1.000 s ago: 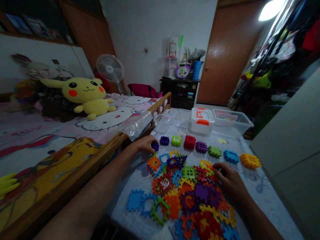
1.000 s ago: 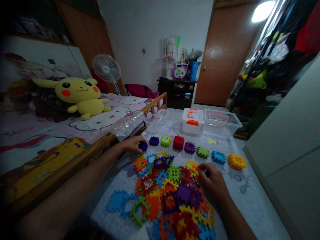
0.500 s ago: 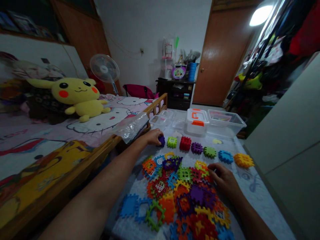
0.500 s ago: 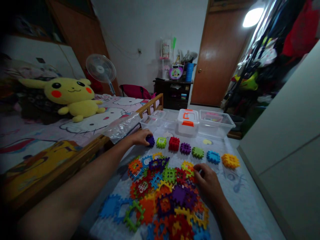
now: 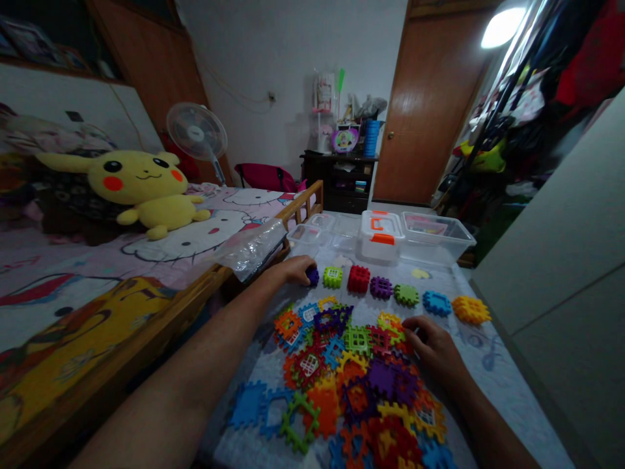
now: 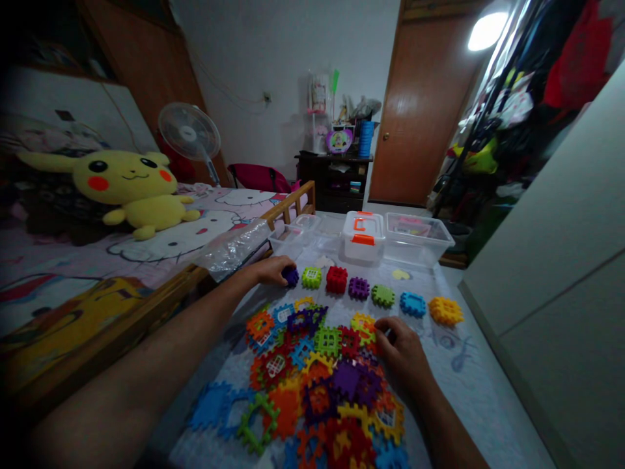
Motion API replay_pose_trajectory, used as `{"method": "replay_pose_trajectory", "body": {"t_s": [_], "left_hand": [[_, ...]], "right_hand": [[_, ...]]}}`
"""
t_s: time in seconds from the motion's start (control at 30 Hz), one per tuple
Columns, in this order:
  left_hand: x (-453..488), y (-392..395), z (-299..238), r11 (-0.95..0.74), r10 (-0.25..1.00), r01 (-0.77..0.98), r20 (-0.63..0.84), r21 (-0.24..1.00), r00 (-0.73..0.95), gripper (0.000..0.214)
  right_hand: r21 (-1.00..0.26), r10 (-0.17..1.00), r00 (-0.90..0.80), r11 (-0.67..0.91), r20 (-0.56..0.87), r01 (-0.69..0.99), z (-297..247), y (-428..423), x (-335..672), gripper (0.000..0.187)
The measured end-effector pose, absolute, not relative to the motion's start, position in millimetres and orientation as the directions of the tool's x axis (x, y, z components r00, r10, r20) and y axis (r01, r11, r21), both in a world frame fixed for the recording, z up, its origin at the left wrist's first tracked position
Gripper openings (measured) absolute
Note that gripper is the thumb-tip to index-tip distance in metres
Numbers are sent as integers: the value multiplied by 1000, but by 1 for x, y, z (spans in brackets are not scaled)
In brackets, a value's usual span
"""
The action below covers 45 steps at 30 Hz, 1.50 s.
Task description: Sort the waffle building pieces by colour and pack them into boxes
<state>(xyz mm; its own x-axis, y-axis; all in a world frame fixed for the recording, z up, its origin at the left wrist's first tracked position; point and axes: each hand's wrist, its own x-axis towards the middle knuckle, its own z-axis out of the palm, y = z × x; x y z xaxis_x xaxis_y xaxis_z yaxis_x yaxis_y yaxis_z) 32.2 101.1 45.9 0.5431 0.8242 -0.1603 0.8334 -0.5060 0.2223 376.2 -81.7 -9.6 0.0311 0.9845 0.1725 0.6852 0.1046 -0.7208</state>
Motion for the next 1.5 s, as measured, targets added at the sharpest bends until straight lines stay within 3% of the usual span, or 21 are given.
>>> {"method": "replay_pose_trajectory", "body": {"t_s": [0.13, 0.33, 0.5, 0.6, 0.73, 1.07, 1.33, 1.5], "left_hand": [[31, 101, 43, -493, 834, 841, -156, 222, 530, 51], [28, 86, 50, -502, 846, 828, -59, 248, 530, 77], [30, 38, 57, -587, 806, 753, 128, 296, 578, 58], [38, 5, 52, -601, 760, 703, 0, 380, 650, 43], [50, -19, 41, -544, 762, 723, -109, 426, 638, 55], [58, -21, 24, -507, 798, 723, -61, 469, 599, 67], [58, -29, 28, -546, 798, 740, -24, 394, 602, 51], [57, -34, 30, -580, 759, 685, -12, 440, 651, 40]], "right_hand": [[-711, 985, 22, 109, 172, 695, -9, -82, 376, 27], [-728, 984, 31, 109, 176, 677, -6, -84, 373, 27], [-725, 983, 21, 119, 181, 678, -8, -82, 375, 28], [-719, 982, 17, 127, 189, 683, -9, -80, 376, 27], [-720, 982, 21, 123, 188, 683, -9, -81, 376, 27], [-718, 976, 37, 132, 215, 683, -5, -83, 373, 27], [-690, 959, 23, 187, 283, 700, -8, -82, 374, 24], [-667, 954, -1, 209, 299, 716, -8, -83, 374, 21]]}}
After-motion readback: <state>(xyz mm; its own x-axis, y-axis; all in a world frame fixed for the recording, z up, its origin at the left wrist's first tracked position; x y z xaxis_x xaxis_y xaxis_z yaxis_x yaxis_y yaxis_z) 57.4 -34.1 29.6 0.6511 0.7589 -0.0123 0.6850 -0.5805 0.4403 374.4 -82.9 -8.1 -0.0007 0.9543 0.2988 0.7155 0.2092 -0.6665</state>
